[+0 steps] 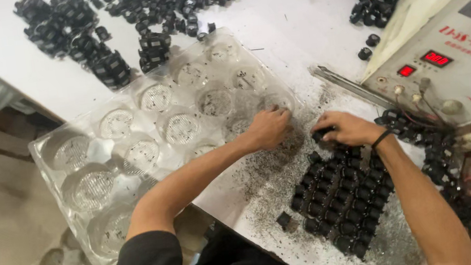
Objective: The person picks small black electronic components from a pile and from a plastic tray and arranges them in rows on the workbench. They then use a soldering iron to solder the components in the rows, working across the grid one part at a time.
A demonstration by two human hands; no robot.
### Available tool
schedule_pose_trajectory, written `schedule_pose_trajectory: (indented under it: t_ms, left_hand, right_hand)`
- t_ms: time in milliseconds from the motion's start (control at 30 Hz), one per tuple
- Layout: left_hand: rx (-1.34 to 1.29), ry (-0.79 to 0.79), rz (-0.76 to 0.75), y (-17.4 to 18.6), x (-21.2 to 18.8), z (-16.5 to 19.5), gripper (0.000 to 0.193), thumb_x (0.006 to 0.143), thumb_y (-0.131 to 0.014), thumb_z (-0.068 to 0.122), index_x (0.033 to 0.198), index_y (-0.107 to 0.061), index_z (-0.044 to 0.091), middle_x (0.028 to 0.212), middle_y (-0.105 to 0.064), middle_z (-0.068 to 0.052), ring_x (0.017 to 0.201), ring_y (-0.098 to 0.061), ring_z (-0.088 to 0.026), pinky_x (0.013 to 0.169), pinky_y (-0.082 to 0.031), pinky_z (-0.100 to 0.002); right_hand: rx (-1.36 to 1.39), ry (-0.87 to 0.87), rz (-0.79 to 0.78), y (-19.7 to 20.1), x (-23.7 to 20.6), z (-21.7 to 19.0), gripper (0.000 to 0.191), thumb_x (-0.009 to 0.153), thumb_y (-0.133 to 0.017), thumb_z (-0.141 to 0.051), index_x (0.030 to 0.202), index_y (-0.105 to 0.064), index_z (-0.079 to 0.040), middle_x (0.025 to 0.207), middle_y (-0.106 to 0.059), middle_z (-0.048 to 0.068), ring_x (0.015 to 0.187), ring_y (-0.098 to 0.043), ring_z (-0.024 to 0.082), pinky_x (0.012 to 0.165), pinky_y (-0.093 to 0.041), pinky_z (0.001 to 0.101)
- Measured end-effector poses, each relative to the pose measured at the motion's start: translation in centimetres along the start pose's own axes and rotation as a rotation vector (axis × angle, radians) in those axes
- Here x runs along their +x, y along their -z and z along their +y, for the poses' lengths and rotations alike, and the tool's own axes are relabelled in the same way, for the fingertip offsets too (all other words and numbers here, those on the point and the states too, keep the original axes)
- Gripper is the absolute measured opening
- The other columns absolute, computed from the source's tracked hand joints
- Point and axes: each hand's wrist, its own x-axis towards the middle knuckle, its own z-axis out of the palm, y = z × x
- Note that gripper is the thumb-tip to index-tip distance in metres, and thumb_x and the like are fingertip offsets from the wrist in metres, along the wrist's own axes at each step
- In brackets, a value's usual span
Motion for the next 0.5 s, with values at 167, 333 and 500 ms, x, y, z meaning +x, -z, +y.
schedule_pose_trajectory:
  t_ms: [167, 333, 500]
  left_hand:
    - [0.165, -0.280, 0.411, -0.1, -2.0, 1.2, 0.056, 0.083, -0.066, 0.032, 0.124, -0.058, -0.007, 0.127, -0.063, -0.028, 0.120, -0.059, -0.040, 0.100, -0.052, -0.052]
    - [0.031, -0.378, 0.326, 6.7, -9.5, 8.5, 0.033, 0.096, -0.072, 0.031, 0.091, -0.072, -0.001, 0.080, -0.070, -0.017, 0.076, -0.068, -0.031, 0.078, -0.055, -0.049]
    - [-0.079, -0.602, 0.761, 17.6, -19.8, 9.7, 0.029, 0.088, -0.081, 0.021, 0.105, -0.070, 0.000, 0.092, -0.069, -0.011, 0.089, -0.070, -0.028, 0.081, -0.058, -0.041]
  right_hand:
    - [-0.005, 0.167, 0.541, 0.0, 1.5, -3.4, 0.039, 0.084, -0.076, -0.009, 0.122, -0.072, -0.016, 0.123, -0.066, 0.009, 0.119, -0.059, 0.026, 0.104, -0.050, 0.0382]
    - [-0.310, 0.291, 0.575, -4.0, 6.4, -6.5, 0.036, 0.083, -0.072, -0.008, 0.119, -0.075, -0.012, 0.130, -0.063, 0.018, 0.125, -0.054, 0.035, 0.107, -0.042, 0.0487]
    - [-0.223, 0.241, 0.521, -4.1, 1.1, -5.1, 0.051, 0.081, -0.056, 0.011, 0.118, -0.077, -0.017, 0.122, -0.067, 0.007, 0.122, -0.061, 0.025, 0.109, -0.051, 0.0405]
